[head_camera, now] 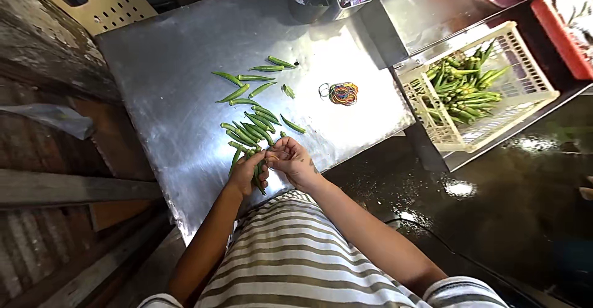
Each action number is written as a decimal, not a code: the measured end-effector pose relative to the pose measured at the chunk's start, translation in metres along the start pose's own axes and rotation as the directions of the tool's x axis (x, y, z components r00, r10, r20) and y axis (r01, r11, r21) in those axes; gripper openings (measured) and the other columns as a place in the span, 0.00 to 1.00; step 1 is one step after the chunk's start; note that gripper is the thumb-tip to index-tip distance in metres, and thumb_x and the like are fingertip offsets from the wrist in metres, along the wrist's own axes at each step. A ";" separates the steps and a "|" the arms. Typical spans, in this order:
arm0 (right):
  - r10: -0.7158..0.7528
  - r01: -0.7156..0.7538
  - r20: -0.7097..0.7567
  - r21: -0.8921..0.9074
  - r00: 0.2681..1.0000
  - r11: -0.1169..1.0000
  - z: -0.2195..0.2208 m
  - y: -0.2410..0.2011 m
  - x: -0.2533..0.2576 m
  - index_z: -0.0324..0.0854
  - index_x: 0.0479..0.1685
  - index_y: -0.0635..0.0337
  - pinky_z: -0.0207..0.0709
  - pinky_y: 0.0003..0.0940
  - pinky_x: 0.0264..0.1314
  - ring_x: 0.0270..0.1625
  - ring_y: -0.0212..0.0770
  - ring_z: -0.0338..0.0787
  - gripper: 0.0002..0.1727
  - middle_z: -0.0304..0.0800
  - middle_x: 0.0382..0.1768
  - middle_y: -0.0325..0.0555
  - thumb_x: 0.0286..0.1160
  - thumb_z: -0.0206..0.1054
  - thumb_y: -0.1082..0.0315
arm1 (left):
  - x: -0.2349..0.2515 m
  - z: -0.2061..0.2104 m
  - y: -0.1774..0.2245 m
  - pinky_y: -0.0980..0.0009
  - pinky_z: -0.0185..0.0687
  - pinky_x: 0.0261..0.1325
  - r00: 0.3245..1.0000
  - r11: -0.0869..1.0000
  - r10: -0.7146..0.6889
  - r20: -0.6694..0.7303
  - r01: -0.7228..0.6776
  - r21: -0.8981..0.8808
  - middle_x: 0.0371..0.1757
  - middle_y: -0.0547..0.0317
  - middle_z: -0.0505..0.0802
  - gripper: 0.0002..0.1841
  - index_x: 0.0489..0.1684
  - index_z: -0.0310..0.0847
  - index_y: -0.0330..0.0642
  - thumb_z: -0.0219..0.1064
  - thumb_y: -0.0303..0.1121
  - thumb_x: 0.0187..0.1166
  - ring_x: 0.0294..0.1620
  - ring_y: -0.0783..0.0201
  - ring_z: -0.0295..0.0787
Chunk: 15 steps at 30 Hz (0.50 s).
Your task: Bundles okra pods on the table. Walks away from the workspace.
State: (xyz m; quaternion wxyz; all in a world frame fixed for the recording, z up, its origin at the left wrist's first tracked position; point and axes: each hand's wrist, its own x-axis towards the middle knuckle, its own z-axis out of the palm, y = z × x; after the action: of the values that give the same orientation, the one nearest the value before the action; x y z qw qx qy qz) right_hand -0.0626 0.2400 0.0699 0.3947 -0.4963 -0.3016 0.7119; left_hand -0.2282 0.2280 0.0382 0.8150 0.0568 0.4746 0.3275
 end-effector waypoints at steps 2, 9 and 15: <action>-0.066 0.060 -0.040 -0.142 0.997 0.988 0.003 0.005 0.003 0.75 0.48 0.67 0.90 0.40 0.51 0.44 0.44 0.95 0.19 0.92 0.42 0.56 0.60 0.74 0.87 | 0.001 0.000 -0.001 0.69 0.82 0.17 1.000 1.000 0.003 -0.010 -0.003 -0.025 0.21 0.59 0.80 0.16 0.45 0.79 0.41 0.53 0.43 0.93 0.14 0.65 0.77; -0.181 0.174 -0.166 -0.057 0.969 0.983 0.004 0.004 0.003 0.80 0.37 0.66 0.90 0.38 0.47 0.42 0.43 0.93 0.14 0.92 0.38 0.53 0.58 0.75 0.90 | -0.008 0.001 -0.002 0.71 0.81 0.17 0.972 0.986 0.147 0.183 -0.158 0.048 0.20 0.60 0.80 0.10 0.43 0.79 0.37 0.59 0.35 0.89 0.12 0.67 0.76; -0.124 0.122 0.011 -0.243 0.992 0.962 -0.013 0.001 0.005 0.82 0.51 0.66 0.89 0.35 0.47 0.38 0.38 0.93 0.15 0.94 0.37 0.50 0.64 0.72 0.84 | -0.018 0.004 0.006 0.73 0.79 0.17 0.919 0.953 0.169 0.356 -0.244 0.177 0.16 0.63 0.80 0.05 0.36 0.79 0.42 0.69 0.30 0.77 0.12 0.68 0.77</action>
State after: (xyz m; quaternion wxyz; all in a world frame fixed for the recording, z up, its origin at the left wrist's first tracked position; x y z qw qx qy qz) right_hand -0.0515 0.2443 0.0625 0.3752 -0.5228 -0.4157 0.6427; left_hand -0.2340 0.2232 0.0567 0.8334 0.2511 0.3527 0.3435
